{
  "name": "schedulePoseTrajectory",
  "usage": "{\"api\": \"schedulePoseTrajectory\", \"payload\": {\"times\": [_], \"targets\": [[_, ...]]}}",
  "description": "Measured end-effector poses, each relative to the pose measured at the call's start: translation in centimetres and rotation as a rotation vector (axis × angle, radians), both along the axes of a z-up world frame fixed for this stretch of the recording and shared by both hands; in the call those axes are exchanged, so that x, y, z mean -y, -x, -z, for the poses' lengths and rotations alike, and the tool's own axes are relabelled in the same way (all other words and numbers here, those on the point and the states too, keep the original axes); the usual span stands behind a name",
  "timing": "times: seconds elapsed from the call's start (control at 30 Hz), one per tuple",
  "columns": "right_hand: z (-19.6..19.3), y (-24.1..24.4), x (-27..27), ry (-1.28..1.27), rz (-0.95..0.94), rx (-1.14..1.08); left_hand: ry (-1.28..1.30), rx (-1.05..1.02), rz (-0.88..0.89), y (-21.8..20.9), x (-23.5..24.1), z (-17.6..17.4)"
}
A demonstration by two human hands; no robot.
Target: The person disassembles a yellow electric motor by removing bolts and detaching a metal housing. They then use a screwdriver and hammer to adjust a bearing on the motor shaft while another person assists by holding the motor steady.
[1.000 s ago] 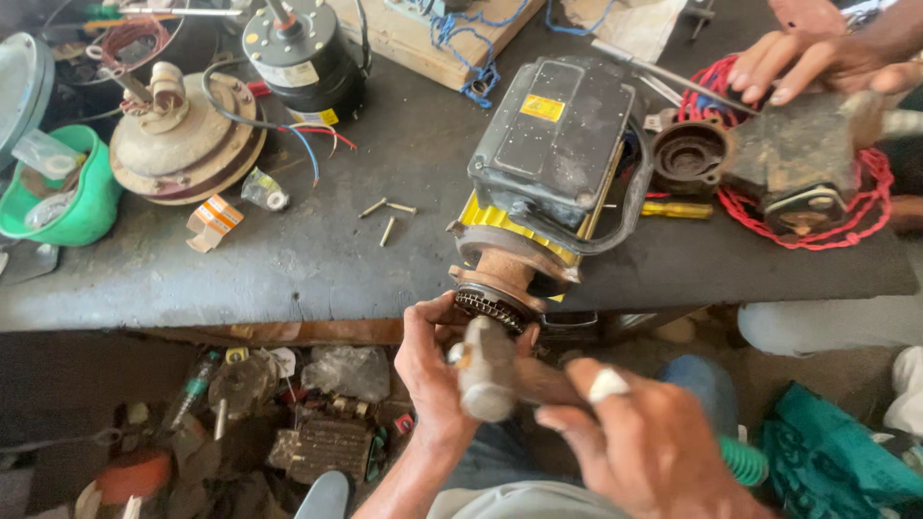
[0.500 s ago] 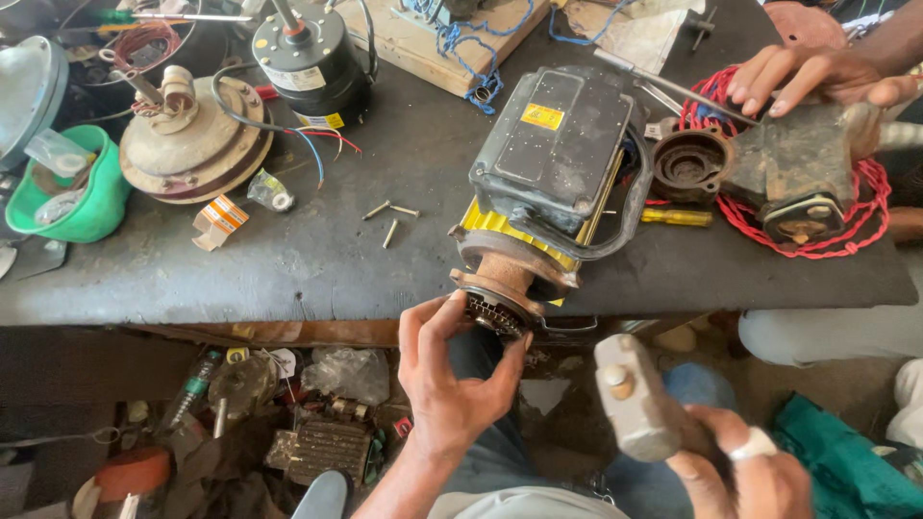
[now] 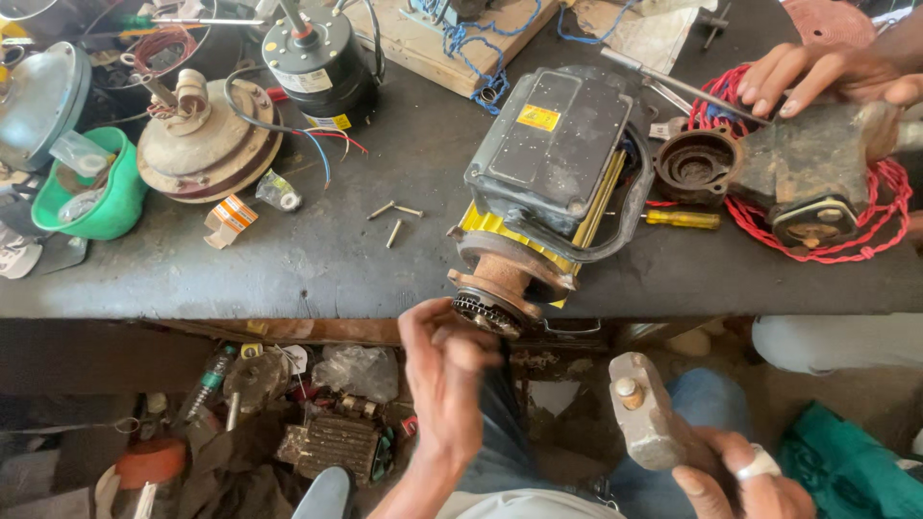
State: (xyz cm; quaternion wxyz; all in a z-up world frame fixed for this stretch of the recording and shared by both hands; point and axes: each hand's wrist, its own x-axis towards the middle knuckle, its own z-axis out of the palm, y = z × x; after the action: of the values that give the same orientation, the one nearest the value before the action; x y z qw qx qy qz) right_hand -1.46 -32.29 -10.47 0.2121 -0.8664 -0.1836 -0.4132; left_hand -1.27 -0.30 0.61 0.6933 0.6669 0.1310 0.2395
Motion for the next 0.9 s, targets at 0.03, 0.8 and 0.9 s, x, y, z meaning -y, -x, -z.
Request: {"api": "schedulePoseTrajectory", "payload": {"times": [0.03,0.8,0.9], "targets": [[0.5,-1.5,-0.1,0.174,0.008,0.388,-0.334,0.147,-0.069,0.1,0.2,-0.3],[-9.8,0.7,-7.0,-0.081,-0.369,-0.565,-0.648,0.186,-0.208,-1.2,-0.8,-2.5],[-9.5,1.2,-6.7,-0.095,-0.324,-0.588,-0.528,0.102,-0.161,-1.6,-1.1,-2.3]]}}
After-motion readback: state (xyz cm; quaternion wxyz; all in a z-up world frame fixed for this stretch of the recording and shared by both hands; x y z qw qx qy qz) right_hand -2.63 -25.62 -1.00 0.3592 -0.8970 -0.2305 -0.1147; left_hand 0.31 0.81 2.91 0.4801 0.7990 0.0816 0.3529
